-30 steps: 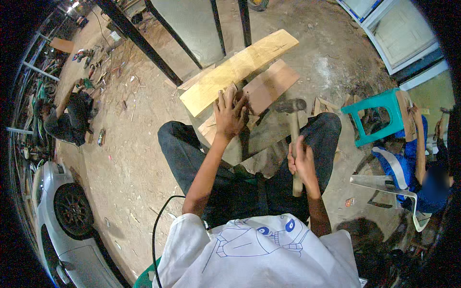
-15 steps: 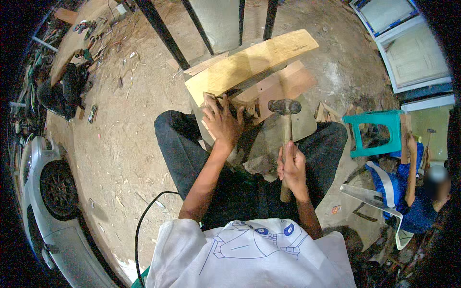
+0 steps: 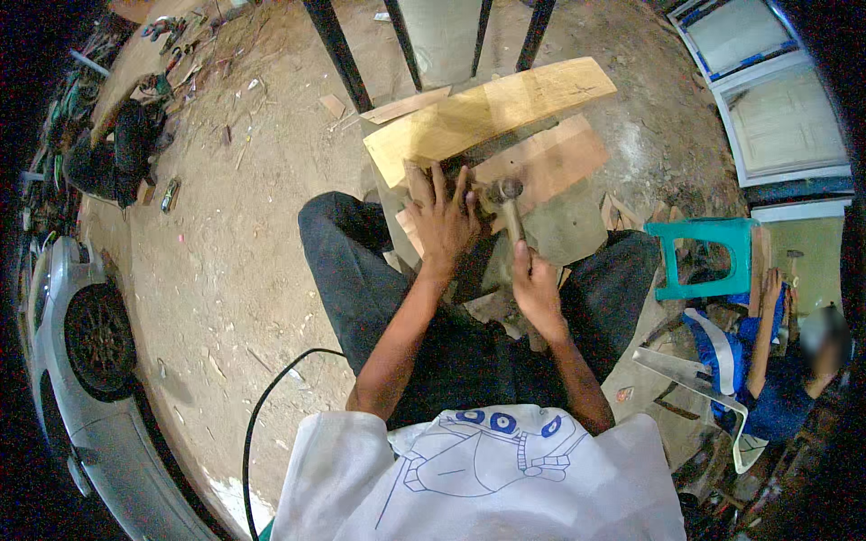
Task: The person sits on the floor and assembles small wooden frames by hammering nails into pre-drilled holes. They repeatedly position the frame pieces, align them, and drive nails with a hammer to join the components together.
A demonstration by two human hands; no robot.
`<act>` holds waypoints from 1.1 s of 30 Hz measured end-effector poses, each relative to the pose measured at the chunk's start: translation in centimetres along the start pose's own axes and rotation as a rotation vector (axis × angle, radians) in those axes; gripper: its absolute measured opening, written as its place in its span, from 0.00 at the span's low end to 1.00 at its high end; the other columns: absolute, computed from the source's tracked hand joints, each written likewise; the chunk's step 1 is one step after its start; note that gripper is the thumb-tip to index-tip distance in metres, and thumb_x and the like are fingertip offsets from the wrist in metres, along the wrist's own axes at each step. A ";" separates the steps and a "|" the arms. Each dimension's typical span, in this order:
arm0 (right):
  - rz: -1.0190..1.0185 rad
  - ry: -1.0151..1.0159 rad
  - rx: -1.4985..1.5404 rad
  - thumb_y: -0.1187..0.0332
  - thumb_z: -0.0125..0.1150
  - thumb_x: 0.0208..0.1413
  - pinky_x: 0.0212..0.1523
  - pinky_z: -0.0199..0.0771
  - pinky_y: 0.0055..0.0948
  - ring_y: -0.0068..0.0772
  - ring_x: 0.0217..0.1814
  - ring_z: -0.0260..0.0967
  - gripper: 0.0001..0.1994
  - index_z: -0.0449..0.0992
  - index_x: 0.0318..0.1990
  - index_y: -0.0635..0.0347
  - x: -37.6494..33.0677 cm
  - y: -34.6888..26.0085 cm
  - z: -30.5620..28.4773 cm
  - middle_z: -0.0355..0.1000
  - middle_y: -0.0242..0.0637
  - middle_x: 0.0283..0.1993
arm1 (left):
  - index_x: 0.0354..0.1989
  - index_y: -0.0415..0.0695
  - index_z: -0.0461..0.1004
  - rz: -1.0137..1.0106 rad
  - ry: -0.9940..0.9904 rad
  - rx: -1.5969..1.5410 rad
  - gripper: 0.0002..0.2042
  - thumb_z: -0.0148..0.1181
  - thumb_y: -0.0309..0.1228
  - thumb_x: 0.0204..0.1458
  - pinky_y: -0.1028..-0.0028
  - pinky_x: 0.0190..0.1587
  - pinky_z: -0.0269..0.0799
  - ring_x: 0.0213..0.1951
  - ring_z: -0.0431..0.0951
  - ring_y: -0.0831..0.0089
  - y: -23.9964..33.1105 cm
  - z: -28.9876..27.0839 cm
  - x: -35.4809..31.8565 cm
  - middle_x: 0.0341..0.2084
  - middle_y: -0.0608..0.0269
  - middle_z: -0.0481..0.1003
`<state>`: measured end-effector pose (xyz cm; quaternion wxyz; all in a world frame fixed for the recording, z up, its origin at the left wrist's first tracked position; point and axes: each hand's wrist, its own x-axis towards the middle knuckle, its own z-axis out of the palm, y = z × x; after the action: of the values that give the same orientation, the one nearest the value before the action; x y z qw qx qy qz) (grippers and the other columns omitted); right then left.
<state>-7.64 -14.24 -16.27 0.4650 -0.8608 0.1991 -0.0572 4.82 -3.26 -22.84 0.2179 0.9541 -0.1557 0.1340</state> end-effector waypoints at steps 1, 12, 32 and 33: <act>-0.043 0.004 0.005 0.54 0.40 0.66 0.17 0.55 0.29 0.20 0.15 0.54 0.23 0.64 0.23 0.60 0.4 0.0 0.2 0.57 0.29 0.15 | 0.61 0.58 0.65 0.001 -0.004 0.013 0.21 0.44 0.42 0.58 0.40 0.57 0.51 0.66 0.49 0.44 -0.1 0.0 0.3 0.63 0.47 0.55; 0.023 -0.006 -0.182 0.56 0.38 0.67 0.23 0.60 0.33 0.28 0.18 0.59 0.24 0.67 0.25 0.67 0.8 0.5 0.3 0.62 0.38 0.17 | 0.62 0.54 0.63 0.014 -0.018 0.009 0.22 0.43 0.41 0.59 0.40 0.56 0.51 0.65 0.51 0.46 -0.1 -0.2 0.1 0.62 0.46 0.58; 0.225 -0.053 -0.101 0.56 0.39 0.67 0.21 0.56 0.32 0.26 0.18 0.53 0.23 0.64 0.23 0.64 0.4 0.3 0.0 0.58 0.34 0.15 | 0.62 0.57 0.63 0.027 -0.106 0.033 0.22 0.42 0.43 0.58 0.36 0.58 0.45 0.66 0.47 0.42 0.1 -0.3 0.0 0.62 0.46 0.57; 0.206 -0.017 -0.079 0.56 0.39 0.67 0.21 0.56 0.32 0.26 0.18 0.53 0.23 0.64 0.23 0.64 0.8 -0.6 -0.2 0.58 0.34 0.15 | 0.62 0.56 0.63 0.031 -0.094 0.031 0.22 0.43 0.42 0.58 0.37 0.59 0.44 0.65 0.49 0.43 0.0 -0.1 -0.1 0.61 0.45 0.58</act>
<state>-6.81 -14.43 -15.73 0.4359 -0.8537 0.2848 0.0063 4.65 -3.21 -22.76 0.1935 0.9601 -0.1783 0.0945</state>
